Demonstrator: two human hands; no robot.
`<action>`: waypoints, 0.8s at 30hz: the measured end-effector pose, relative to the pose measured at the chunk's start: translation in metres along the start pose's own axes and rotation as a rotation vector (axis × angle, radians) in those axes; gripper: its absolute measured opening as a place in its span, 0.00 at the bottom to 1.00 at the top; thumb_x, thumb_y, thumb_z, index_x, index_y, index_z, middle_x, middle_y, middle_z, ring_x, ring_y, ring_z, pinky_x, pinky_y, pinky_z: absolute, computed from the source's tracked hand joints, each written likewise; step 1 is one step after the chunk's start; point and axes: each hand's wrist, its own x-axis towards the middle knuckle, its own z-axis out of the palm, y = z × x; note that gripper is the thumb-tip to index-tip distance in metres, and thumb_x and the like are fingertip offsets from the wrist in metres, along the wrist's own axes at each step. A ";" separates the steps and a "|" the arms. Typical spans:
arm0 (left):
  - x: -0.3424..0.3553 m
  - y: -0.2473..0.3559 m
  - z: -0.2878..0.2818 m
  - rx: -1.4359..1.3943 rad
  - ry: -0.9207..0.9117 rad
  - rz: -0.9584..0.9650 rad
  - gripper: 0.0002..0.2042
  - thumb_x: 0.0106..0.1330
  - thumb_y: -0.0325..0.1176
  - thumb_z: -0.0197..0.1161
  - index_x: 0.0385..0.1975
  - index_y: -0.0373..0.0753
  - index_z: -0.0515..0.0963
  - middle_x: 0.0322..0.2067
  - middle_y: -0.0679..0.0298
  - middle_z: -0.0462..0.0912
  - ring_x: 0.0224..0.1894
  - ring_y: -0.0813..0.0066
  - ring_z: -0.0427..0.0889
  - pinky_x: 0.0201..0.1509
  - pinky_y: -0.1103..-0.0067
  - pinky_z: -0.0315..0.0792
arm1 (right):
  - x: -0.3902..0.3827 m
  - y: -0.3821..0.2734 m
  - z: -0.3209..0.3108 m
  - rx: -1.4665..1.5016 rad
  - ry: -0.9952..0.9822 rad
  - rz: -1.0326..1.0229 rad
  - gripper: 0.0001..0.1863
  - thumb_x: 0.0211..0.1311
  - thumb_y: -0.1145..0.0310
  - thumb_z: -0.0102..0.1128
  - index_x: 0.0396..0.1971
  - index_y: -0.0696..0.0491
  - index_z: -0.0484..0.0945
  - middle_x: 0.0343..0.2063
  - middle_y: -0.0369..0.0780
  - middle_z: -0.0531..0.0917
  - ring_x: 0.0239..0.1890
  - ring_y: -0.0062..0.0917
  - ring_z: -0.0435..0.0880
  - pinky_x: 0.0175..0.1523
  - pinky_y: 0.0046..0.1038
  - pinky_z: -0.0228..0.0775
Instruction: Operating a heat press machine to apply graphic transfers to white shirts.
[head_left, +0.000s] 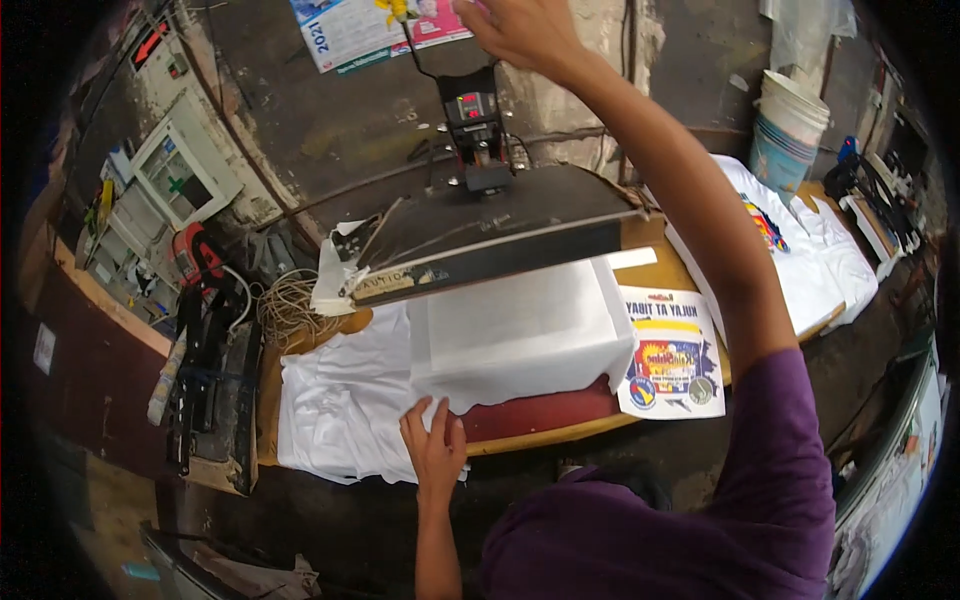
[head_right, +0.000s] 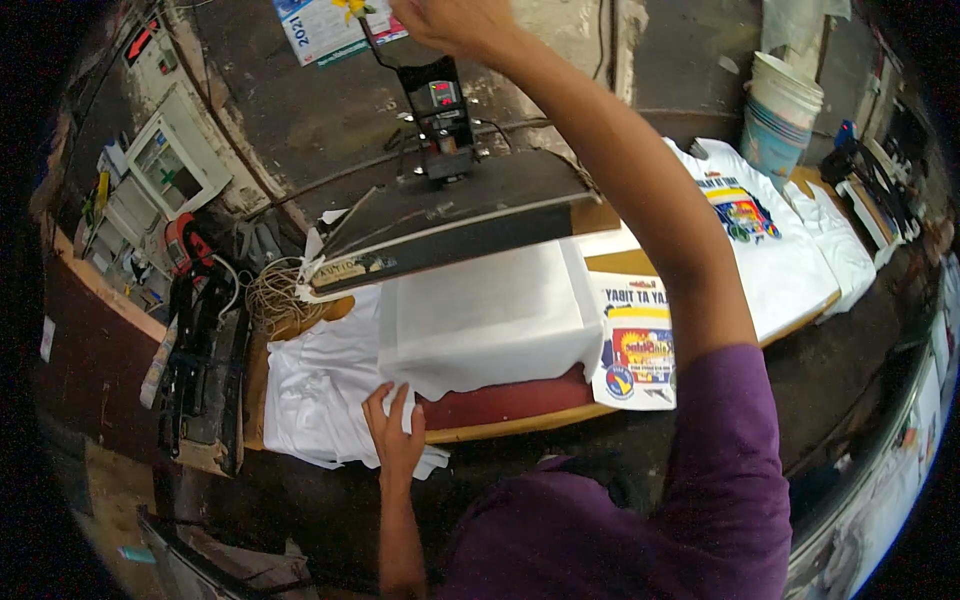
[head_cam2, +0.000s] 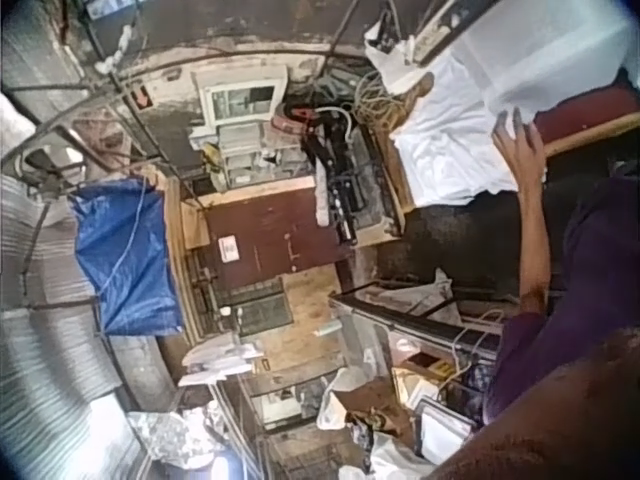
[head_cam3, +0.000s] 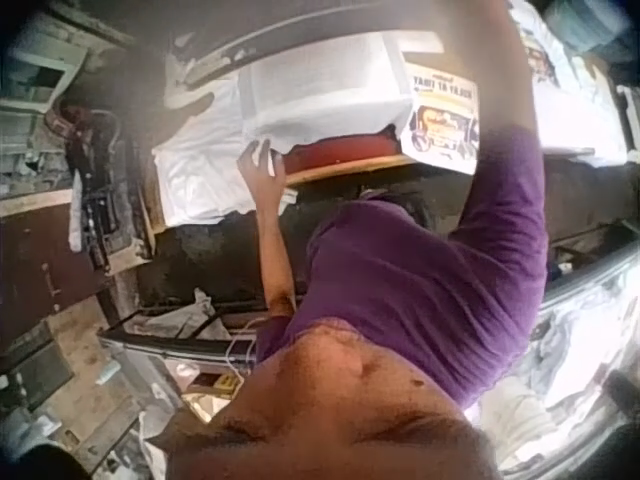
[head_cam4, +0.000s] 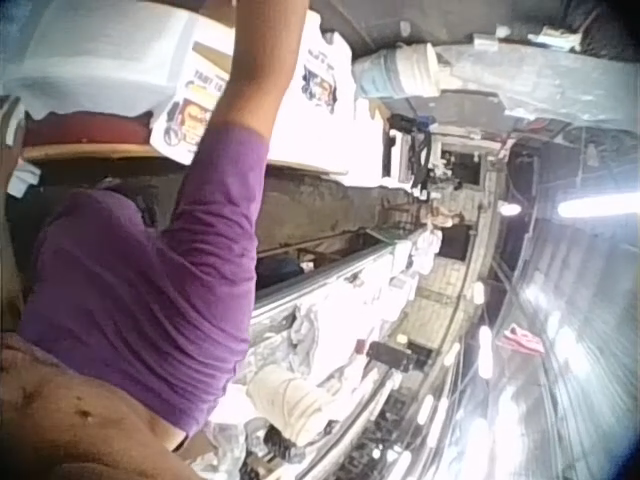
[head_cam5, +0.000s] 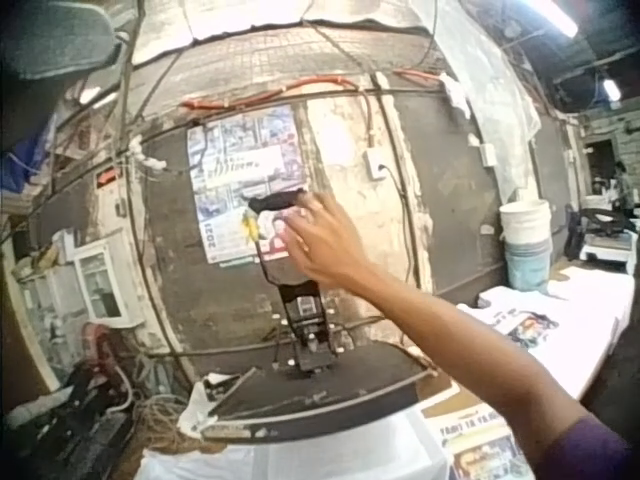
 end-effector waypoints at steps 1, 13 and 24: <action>-0.002 0.004 0.000 0.008 0.014 -0.009 0.18 0.55 0.25 0.62 0.48 0.34 0.76 0.47 0.50 0.71 0.49 0.51 0.70 0.54 0.62 0.64 | 0.020 0.011 0.028 -0.087 0.023 -0.037 0.18 0.60 0.62 0.53 0.44 0.58 0.77 0.43 0.55 0.77 0.53 0.48 0.70 0.58 0.44 0.61; -0.011 0.005 -0.041 -0.120 0.338 -0.190 0.11 0.51 0.15 0.56 0.35 0.29 0.80 0.38 0.52 0.76 0.38 0.60 0.77 0.37 0.72 0.72 | 0.050 -0.029 0.055 0.025 -0.585 0.406 0.23 0.56 0.49 0.56 0.40 0.55 0.79 0.36 0.48 0.81 0.43 0.42 0.79 0.50 0.42 0.68; 0.232 0.075 -0.027 -0.533 0.128 0.410 0.11 0.61 0.28 0.55 0.40 0.29 0.78 0.41 0.53 0.78 0.44 0.61 0.77 0.51 0.74 0.69 | -0.148 -0.200 -0.044 0.070 -0.832 0.465 0.10 0.44 0.63 0.65 0.23 0.52 0.76 0.20 0.39 0.78 0.27 0.31 0.78 0.34 0.34 0.65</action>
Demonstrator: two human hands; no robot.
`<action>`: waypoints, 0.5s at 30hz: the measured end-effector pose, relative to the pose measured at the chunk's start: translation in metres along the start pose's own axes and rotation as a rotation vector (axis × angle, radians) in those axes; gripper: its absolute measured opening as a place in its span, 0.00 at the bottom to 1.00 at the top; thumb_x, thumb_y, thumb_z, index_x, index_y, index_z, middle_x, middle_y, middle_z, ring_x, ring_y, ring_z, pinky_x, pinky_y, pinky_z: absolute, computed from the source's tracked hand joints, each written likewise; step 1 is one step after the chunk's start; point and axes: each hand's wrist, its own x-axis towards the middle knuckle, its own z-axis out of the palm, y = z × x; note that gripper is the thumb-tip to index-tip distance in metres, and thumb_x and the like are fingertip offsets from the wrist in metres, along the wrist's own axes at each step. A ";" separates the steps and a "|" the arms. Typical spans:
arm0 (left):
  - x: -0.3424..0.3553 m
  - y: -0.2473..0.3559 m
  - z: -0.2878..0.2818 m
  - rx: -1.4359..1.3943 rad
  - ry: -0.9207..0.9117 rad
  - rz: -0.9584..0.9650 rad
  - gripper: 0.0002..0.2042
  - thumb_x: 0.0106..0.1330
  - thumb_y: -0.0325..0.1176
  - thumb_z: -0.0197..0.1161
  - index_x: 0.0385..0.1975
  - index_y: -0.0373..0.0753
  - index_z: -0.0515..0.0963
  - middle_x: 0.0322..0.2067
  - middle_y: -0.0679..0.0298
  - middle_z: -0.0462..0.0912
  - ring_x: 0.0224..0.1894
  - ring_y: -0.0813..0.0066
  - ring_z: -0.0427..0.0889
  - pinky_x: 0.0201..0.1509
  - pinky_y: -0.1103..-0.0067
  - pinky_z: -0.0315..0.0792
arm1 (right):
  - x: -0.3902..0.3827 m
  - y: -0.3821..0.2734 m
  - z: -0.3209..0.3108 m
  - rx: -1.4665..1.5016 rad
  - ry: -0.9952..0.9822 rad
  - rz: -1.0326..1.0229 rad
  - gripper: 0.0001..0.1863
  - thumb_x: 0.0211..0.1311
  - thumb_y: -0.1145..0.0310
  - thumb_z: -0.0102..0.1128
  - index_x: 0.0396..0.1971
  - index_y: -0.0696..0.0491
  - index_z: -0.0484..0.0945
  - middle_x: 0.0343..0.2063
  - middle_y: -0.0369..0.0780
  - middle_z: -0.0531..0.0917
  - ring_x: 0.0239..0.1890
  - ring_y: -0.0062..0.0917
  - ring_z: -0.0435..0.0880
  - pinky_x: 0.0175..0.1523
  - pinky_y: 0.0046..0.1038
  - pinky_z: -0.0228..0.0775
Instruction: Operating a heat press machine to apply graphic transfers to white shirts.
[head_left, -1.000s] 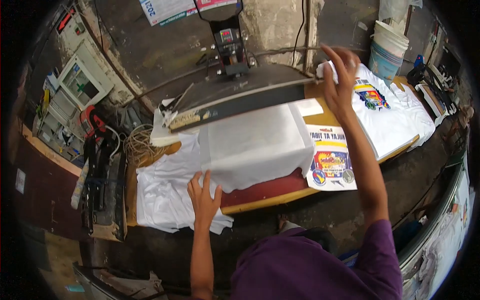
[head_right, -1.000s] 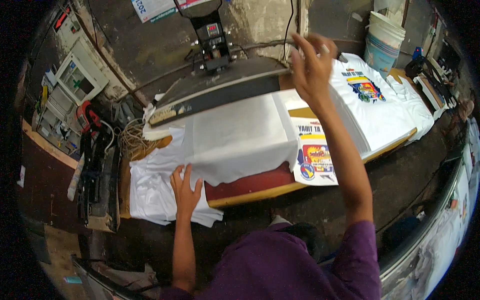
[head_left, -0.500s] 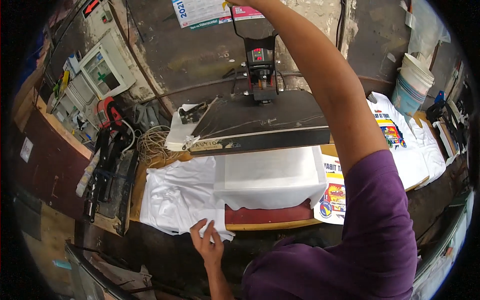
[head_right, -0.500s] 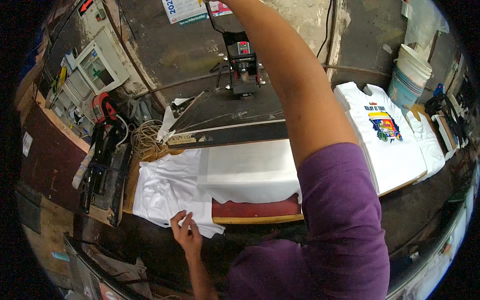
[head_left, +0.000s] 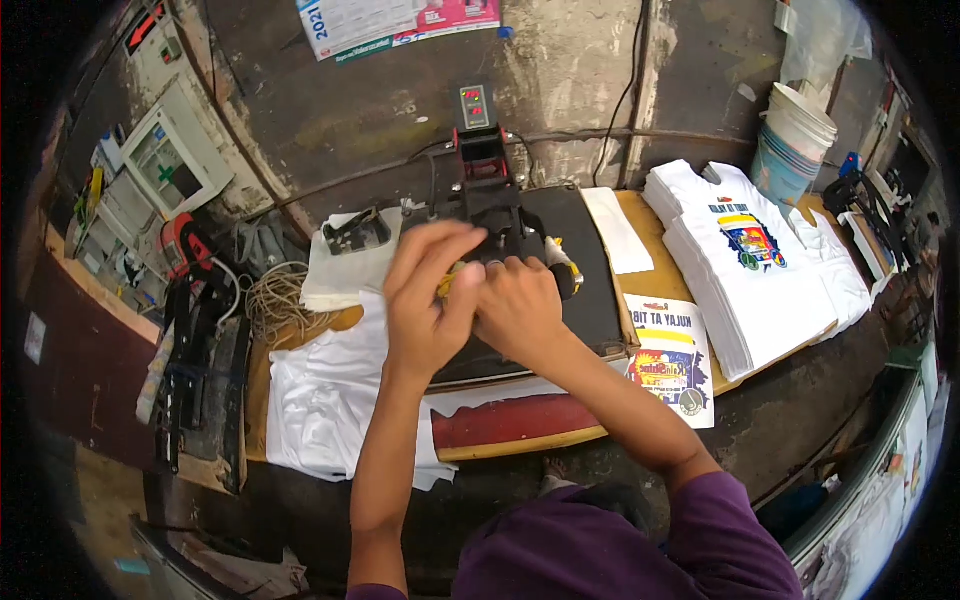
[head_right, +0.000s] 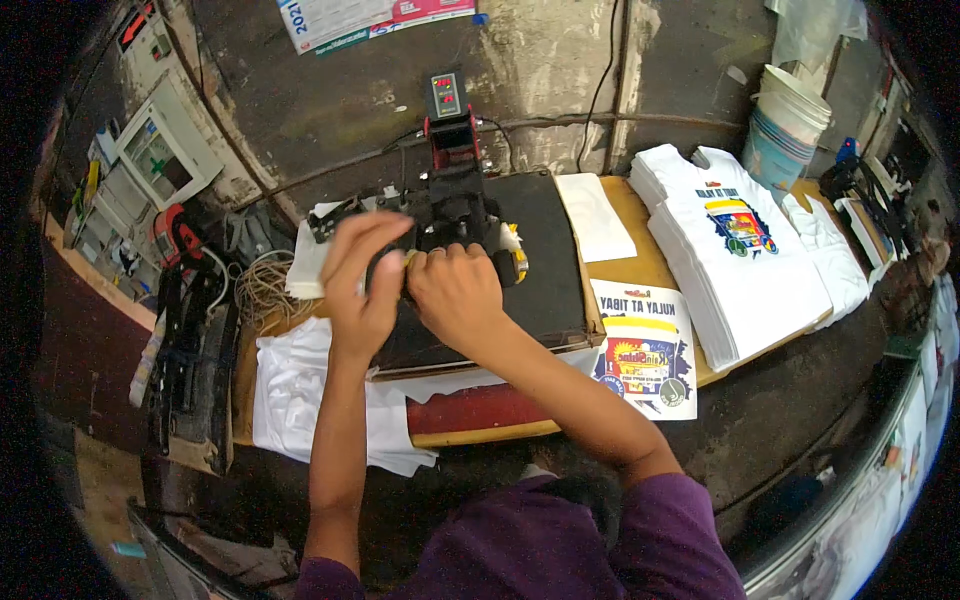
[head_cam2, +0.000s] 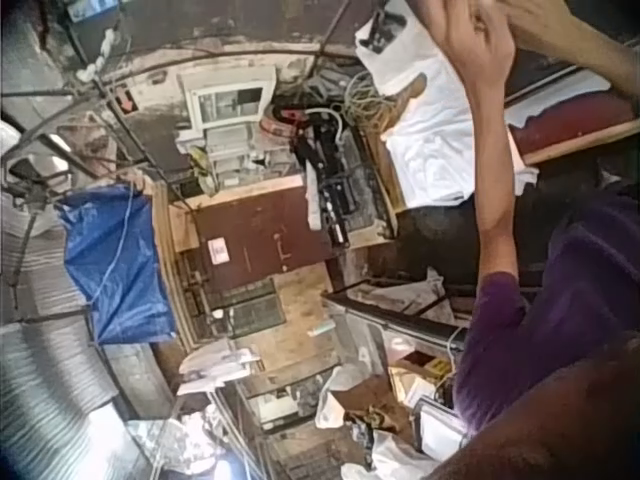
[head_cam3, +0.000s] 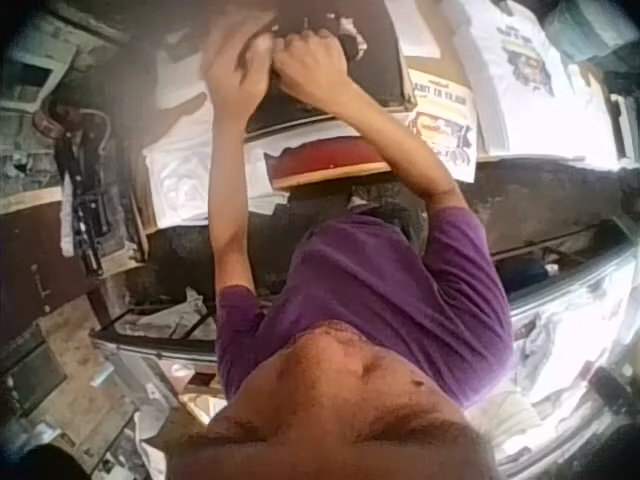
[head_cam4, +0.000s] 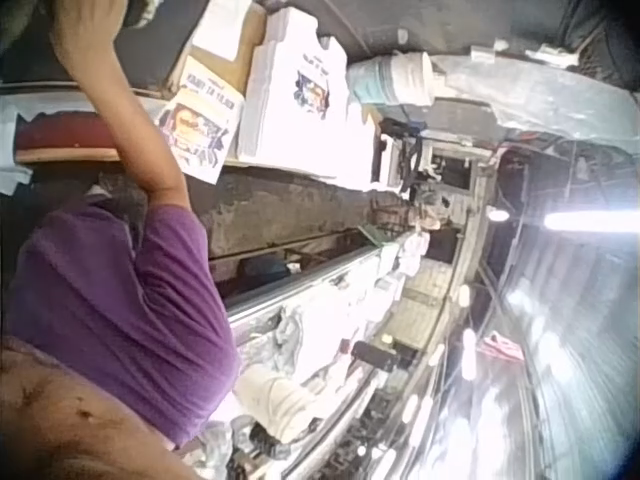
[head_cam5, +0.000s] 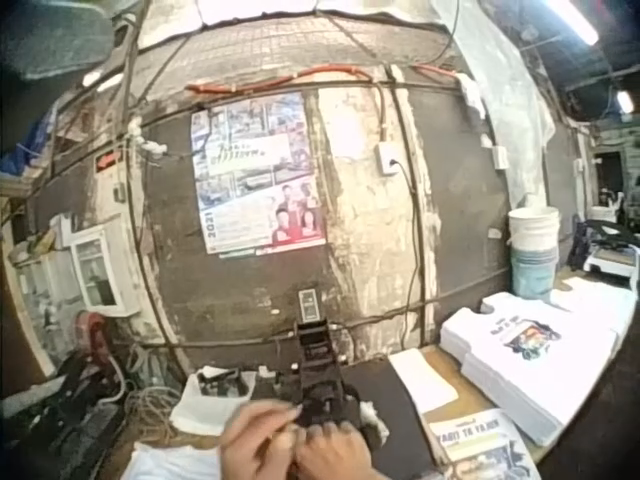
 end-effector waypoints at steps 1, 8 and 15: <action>0.014 -0.004 0.012 -0.040 -0.136 -0.055 0.13 0.62 0.29 0.55 0.43 0.28 0.77 0.44 0.52 0.78 0.47 0.61 0.77 0.53 0.74 0.68 | 0.000 0.003 0.005 0.048 0.054 0.014 0.08 0.44 0.65 0.64 0.23 0.52 0.77 0.20 0.39 0.78 0.27 0.31 0.78 0.33 0.34 0.65; -0.026 -0.033 0.041 -0.232 -0.495 -0.247 0.19 0.69 0.33 0.47 0.55 0.30 0.71 0.53 0.49 0.77 0.56 0.58 0.76 0.61 0.72 0.66 | -0.037 -0.003 0.043 0.006 0.223 0.010 0.08 0.48 0.65 0.58 0.27 0.50 0.80 0.26 0.38 0.81 0.32 0.31 0.79 0.37 0.36 0.66; -0.031 -0.038 0.048 -0.198 -0.556 -0.270 0.19 0.66 0.36 0.52 0.54 0.34 0.74 0.49 0.52 0.79 0.52 0.63 0.78 0.58 0.74 0.68 | -0.043 -0.007 0.067 0.211 0.299 0.139 0.13 0.48 0.65 0.56 0.33 0.55 0.80 0.30 0.44 0.81 0.41 0.37 0.79 0.50 0.41 0.66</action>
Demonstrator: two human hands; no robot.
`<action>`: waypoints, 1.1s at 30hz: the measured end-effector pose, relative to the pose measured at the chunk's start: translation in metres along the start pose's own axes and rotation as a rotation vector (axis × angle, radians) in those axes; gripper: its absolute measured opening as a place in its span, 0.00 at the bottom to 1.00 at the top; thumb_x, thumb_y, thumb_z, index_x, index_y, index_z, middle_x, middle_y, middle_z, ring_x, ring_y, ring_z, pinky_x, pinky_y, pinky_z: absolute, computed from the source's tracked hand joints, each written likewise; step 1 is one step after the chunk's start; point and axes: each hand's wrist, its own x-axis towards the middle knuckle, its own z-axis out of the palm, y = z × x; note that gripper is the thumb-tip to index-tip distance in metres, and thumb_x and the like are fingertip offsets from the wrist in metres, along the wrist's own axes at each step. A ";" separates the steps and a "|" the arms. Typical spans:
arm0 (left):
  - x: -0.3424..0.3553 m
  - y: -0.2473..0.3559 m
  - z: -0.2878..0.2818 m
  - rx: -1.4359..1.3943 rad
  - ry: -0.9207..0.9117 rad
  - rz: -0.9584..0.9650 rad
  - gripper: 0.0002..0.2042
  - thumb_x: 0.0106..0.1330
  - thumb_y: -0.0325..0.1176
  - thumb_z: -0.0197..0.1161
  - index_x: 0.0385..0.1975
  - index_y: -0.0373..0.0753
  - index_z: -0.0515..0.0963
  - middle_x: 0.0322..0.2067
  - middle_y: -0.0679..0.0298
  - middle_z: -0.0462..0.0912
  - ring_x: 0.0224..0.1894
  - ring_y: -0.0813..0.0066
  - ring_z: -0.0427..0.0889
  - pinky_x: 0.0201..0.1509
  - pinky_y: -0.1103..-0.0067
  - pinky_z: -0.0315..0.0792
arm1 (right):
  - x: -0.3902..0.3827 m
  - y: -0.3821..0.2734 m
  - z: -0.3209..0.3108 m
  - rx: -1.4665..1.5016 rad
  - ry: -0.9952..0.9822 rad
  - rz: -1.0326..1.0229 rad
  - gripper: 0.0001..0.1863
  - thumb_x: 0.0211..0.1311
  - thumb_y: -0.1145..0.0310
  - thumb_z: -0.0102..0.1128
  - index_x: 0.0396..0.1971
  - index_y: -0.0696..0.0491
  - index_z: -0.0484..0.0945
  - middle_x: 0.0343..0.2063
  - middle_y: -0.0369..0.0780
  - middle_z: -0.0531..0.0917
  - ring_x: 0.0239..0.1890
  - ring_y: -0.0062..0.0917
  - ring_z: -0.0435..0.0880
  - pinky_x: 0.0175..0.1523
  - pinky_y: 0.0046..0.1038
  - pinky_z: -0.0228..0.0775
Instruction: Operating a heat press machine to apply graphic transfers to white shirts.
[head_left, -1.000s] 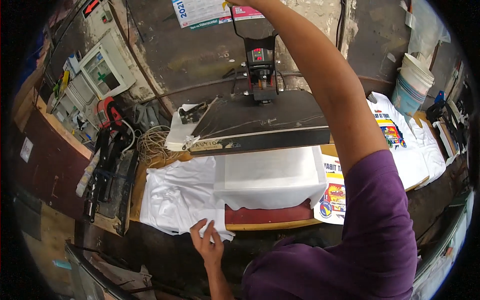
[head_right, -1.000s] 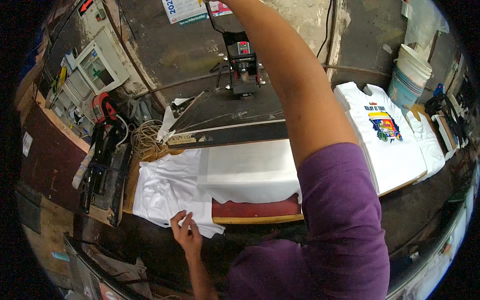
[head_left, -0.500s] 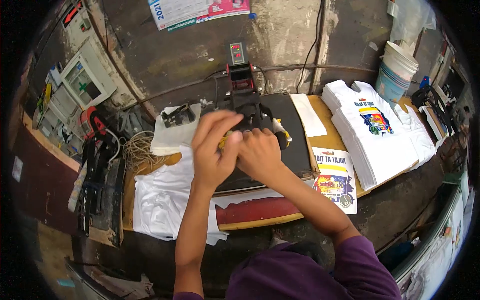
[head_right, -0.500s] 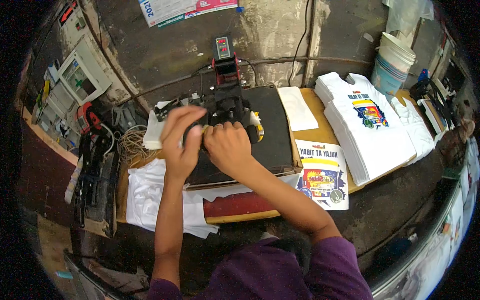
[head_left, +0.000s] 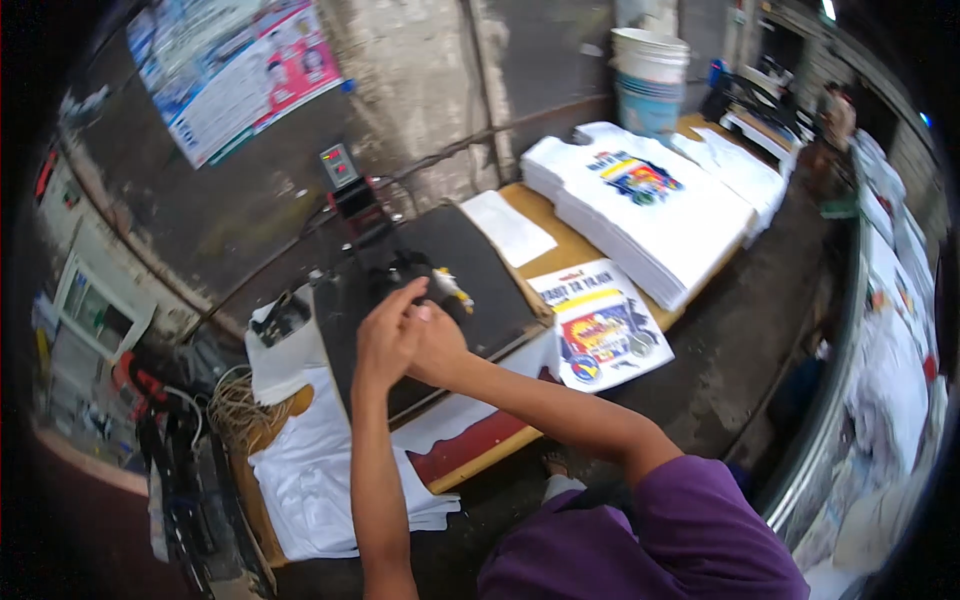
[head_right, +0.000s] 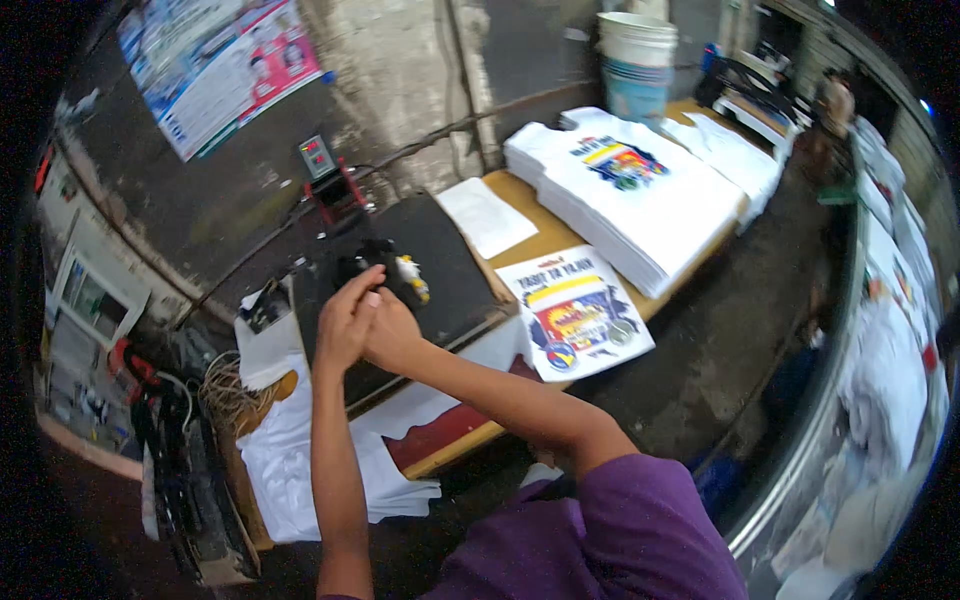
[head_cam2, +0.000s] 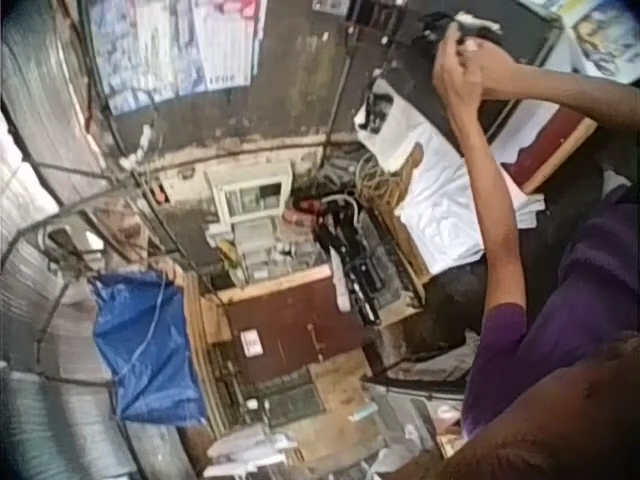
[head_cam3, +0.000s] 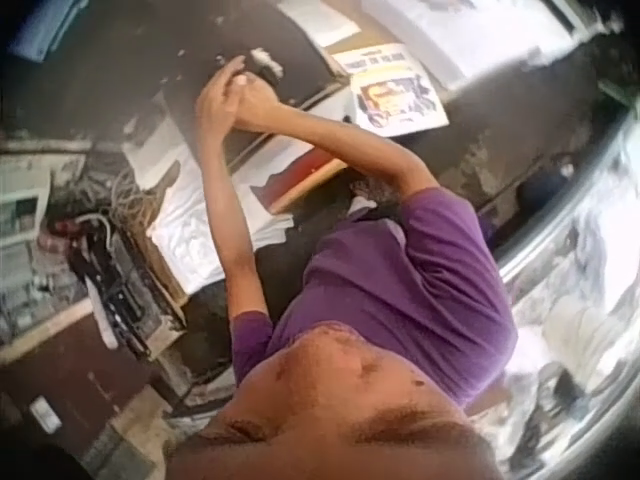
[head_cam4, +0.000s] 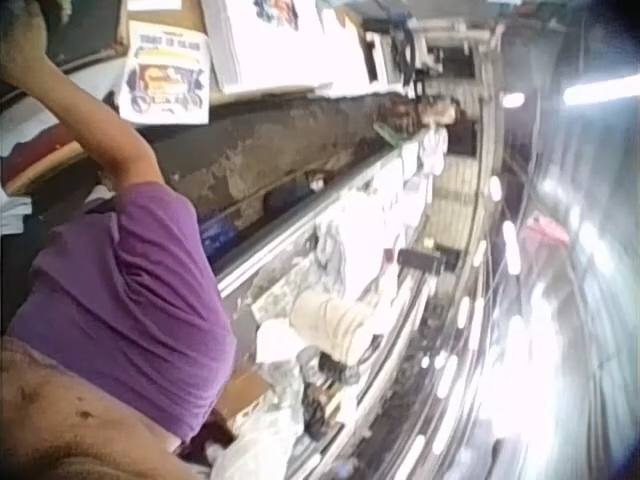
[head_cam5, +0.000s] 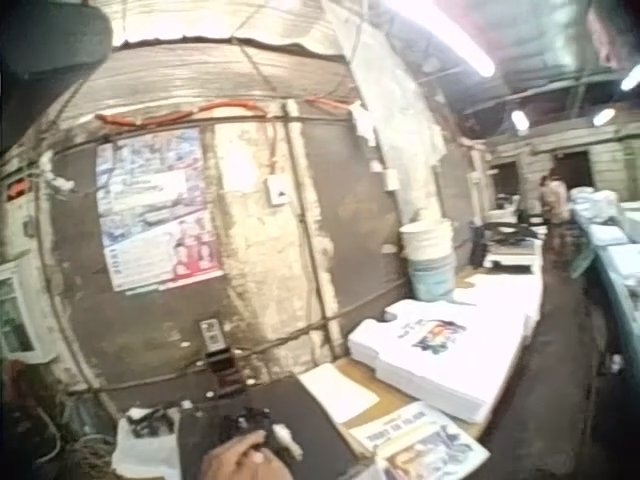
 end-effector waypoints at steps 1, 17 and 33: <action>-0.006 -0.008 -0.005 -0.013 0.026 0.005 0.18 0.67 0.37 0.50 0.53 0.36 0.75 0.48 0.53 0.80 0.51 0.61 0.79 0.56 0.74 0.69 | 0.001 -0.007 -0.001 -0.001 -0.172 -0.026 0.17 0.47 0.64 0.59 0.37 0.57 0.78 0.37 0.47 0.80 0.46 0.41 0.76 0.57 0.43 0.62; 0.003 -0.008 0.004 0.288 0.041 -0.230 0.23 0.68 0.53 0.45 0.42 0.42 0.81 0.38 0.50 0.82 0.47 0.48 0.78 0.49 0.65 0.70 | -0.333 0.063 -0.140 -0.083 -0.263 0.756 0.18 0.53 0.64 0.64 0.44 0.52 0.80 0.46 0.47 0.75 0.49 0.42 0.74 0.53 0.37 0.68; 0.001 -0.016 0.009 0.243 0.114 -0.291 0.17 0.66 0.42 0.57 0.42 0.34 0.80 0.31 0.57 0.84 0.36 0.72 0.82 0.43 0.78 0.71 | -0.420 0.294 -0.170 0.223 0.124 1.655 0.18 0.49 0.77 0.61 0.43 0.52 0.83 0.24 0.40 0.83 0.28 0.26 0.82 0.35 0.27 0.77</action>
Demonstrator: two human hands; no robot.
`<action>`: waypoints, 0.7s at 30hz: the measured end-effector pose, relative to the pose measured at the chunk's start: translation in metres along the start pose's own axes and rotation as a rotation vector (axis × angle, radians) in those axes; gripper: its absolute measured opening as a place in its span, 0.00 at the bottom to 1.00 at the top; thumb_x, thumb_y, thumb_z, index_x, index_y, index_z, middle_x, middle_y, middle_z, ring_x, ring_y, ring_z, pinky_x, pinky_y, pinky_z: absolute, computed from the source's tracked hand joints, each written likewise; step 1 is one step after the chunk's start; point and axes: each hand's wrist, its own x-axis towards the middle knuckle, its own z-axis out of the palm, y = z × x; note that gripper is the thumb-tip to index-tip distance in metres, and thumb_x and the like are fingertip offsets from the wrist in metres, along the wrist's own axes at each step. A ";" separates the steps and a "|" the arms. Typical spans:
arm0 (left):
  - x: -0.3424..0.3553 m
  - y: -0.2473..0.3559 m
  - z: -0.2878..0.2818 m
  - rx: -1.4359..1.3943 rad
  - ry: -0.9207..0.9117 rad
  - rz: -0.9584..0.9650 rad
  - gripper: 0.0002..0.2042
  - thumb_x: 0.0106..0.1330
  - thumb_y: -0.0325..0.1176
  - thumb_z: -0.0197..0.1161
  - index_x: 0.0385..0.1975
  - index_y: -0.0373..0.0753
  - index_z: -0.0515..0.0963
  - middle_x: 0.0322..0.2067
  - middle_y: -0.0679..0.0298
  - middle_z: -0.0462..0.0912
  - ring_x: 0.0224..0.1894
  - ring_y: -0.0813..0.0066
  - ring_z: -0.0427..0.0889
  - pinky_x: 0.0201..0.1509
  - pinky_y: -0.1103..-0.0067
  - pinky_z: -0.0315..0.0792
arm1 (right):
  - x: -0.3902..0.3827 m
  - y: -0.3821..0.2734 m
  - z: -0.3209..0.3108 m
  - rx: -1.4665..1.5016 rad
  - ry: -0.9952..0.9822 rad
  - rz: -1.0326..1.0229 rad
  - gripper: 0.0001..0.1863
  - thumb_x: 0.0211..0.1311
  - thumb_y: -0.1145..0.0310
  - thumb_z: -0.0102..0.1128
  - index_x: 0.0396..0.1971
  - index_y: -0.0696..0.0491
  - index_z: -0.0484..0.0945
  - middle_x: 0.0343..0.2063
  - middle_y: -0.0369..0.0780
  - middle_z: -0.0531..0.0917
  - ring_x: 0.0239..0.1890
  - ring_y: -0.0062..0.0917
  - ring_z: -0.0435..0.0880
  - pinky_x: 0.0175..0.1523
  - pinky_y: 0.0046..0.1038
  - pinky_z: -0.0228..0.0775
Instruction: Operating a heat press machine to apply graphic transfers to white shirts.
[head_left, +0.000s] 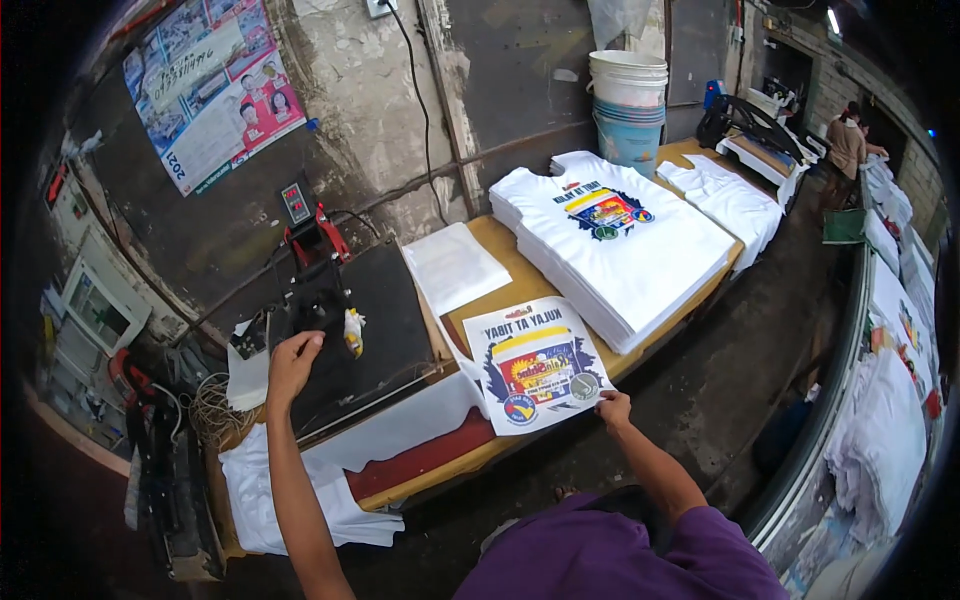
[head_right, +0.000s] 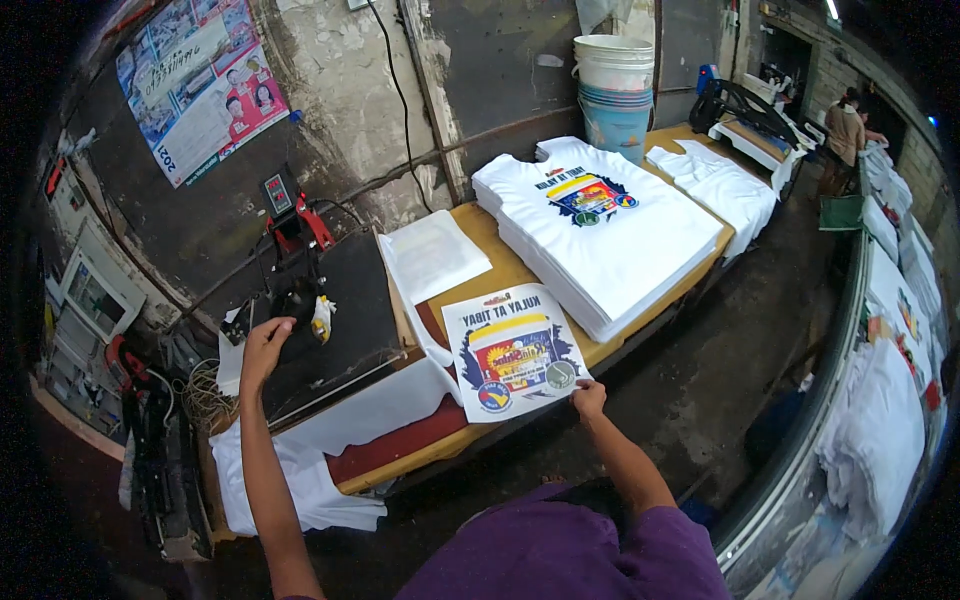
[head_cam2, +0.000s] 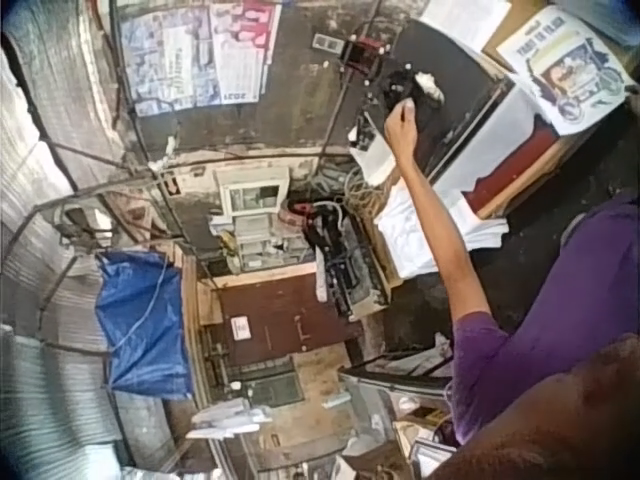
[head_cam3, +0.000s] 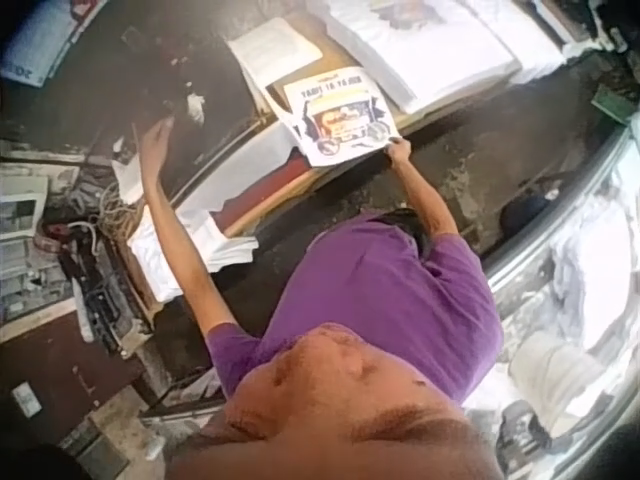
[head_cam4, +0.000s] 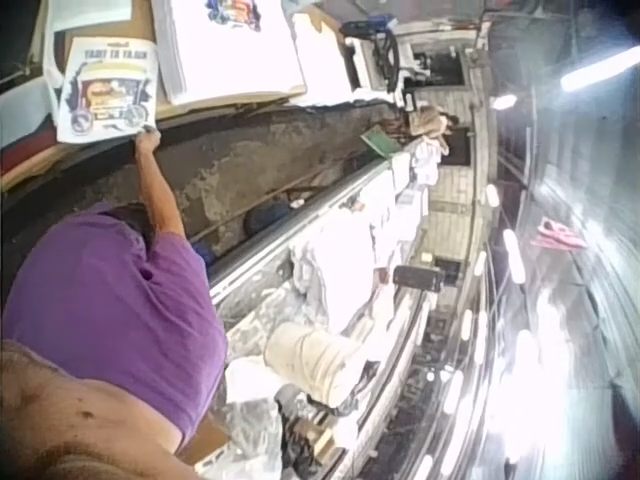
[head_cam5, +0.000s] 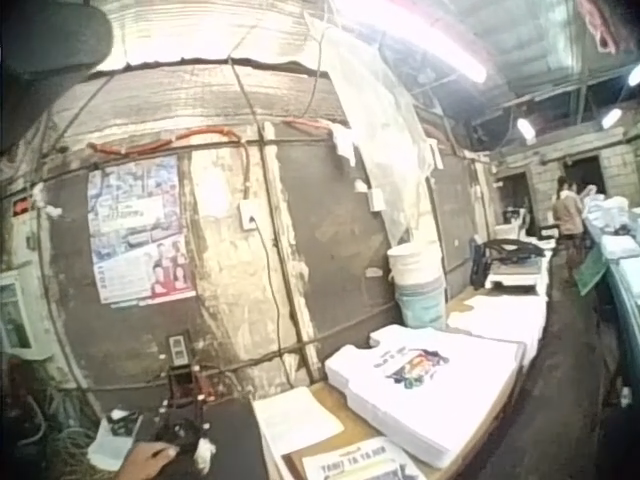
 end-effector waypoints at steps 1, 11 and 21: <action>-0.004 -0.003 -0.004 0.006 -0.002 -0.003 0.16 0.66 0.42 0.57 0.42 0.34 0.80 0.31 0.58 0.84 0.35 0.72 0.81 0.42 0.78 0.71 | 0.000 -0.001 -0.002 0.001 -0.017 -0.006 0.18 0.49 0.77 0.61 0.43 0.52 0.83 0.24 0.40 0.83 0.28 0.26 0.82 0.35 0.27 0.77; 0.003 0.019 0.001 -0.071 0.047 -0.130 0.11 0.64 0.32 0.61 0.38 0.31 0.81 0.29 0.64 0.83 0.32 0.80 0.79 0.39 0.83 0.71 | 0.061 -0.011 -0.019 -0.269 -0.025 -0.551 0.13 0.44 0.77 0.57 0.32 0.55 0.85 0.23 0.47 0.83 0.27 0.32 0.84 0.38 0.30 0.75; 0.002 0.024 0.006 -0.046 0.119 -0.184 0.08 0.63 0.29 0.61 0.37 0.31 0.82 0.26 0.65 0.82 0.30 0.81 0.78 0.36 0.84 0.71 | 0.034 -0.015 -0.031 -0.142 -0.105 -0.419 0.18 0.49 0.69 0.59 0.43 0.55 0.82 0.37 0.52 0.84 0.40 0.36 0.85 0.47 0.31 0.74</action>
